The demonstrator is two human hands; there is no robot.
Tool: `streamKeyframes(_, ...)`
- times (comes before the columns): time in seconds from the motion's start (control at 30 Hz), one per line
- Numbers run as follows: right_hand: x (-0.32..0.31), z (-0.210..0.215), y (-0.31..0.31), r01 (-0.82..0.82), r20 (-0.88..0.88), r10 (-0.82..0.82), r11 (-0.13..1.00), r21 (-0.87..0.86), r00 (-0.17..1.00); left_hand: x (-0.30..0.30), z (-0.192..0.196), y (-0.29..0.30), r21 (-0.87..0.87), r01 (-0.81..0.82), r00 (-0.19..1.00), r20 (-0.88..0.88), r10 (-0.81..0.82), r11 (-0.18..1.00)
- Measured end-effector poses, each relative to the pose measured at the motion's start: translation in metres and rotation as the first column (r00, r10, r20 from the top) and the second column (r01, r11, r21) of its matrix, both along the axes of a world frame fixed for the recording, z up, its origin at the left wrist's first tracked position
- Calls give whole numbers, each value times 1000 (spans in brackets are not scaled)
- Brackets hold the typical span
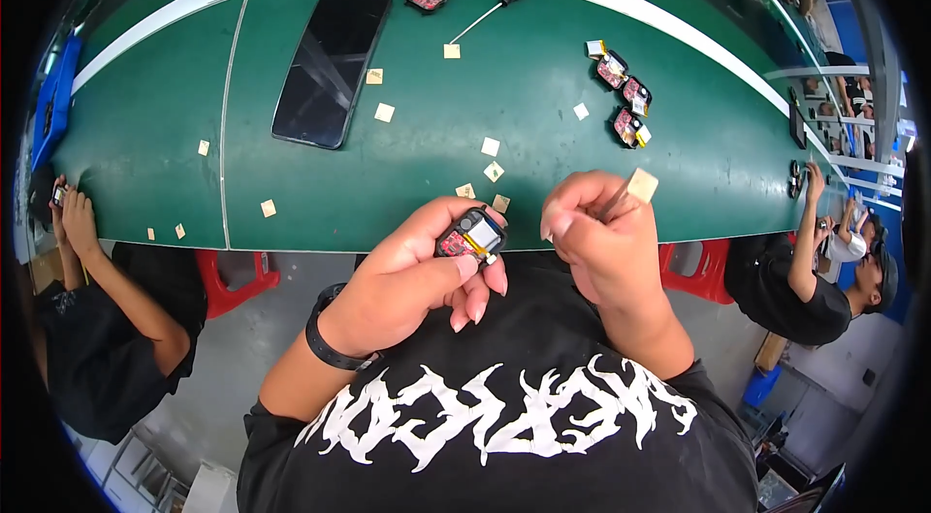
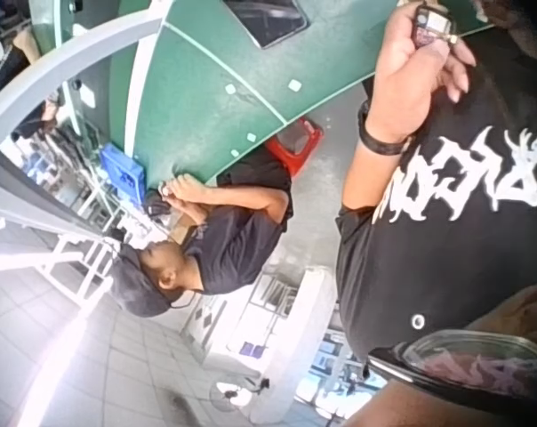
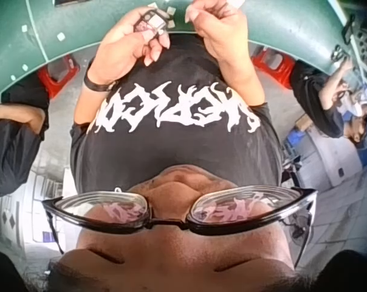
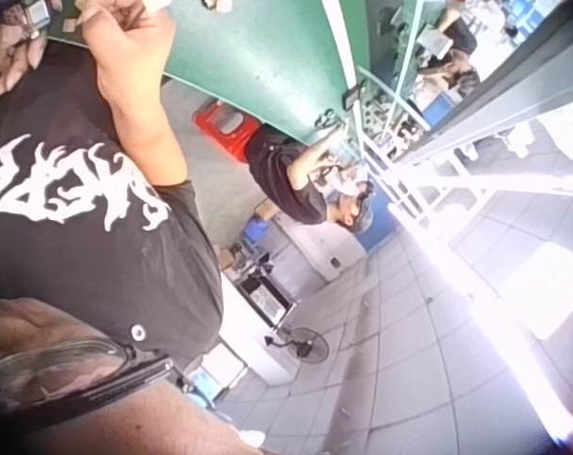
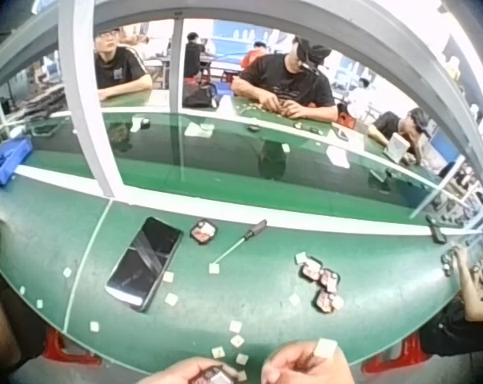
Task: Assembling internal components of smartwatches on a production line using tweezers.
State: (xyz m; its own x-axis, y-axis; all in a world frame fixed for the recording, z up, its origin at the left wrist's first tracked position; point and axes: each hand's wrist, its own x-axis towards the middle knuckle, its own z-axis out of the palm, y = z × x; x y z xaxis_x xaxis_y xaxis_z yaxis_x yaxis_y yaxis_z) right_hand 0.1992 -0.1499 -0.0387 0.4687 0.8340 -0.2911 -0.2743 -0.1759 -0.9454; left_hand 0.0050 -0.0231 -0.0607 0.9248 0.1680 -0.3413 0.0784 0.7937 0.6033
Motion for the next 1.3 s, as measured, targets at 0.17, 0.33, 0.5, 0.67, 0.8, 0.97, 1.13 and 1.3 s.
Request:
streamKeyframes(0.17, 2, -2, 3, 105, 81, -95, 985, -134, 992, 1, 5, 3, 8, -54, 998, -24, 54, 998)
streamKeyframes(0.33, -16, 6, 11, -183, 736, 93, 982, 42, 670, 3, 18, -7, 286, -34, 989, -128, 73, 958)
streamKeyframes(0.5, -22, -5, 18, -196, 897, 6, 977, 89, 441, 9, 13, -18, 769, -90, 987, -14, 158, 633)
streamKeyframes(0.67, -21, -10, 18, -233, 952, -4, 969, 79, 306, 10, 11, -14, 944, -91, 992, 56, 116, 318)
streamKeyframes(0.8, -22, -8, 18, -248, 960, 45, 968, 26, 276, 9, 9, -12, 960, 25, 997, -45, 66, 281)
streamKeyframes(0.97, -21, -8, 20, -276, 934, 96, 961, 3, 345, 8, 3, -9, 951, 27, 997, -48, 60, 308)
streamKeyframes(1.13, -18, -3, 20, -201, 818, 117, 980, -1, 563, 6, 4, -10, 515, -54, 993, -65, 102, 856)
streamKeyframes(1.3, -4, 1, 16, -3, 160, 26, 990, -142, 987, -2, 7, 0, 209, -90, 995, -23, 97, 974)
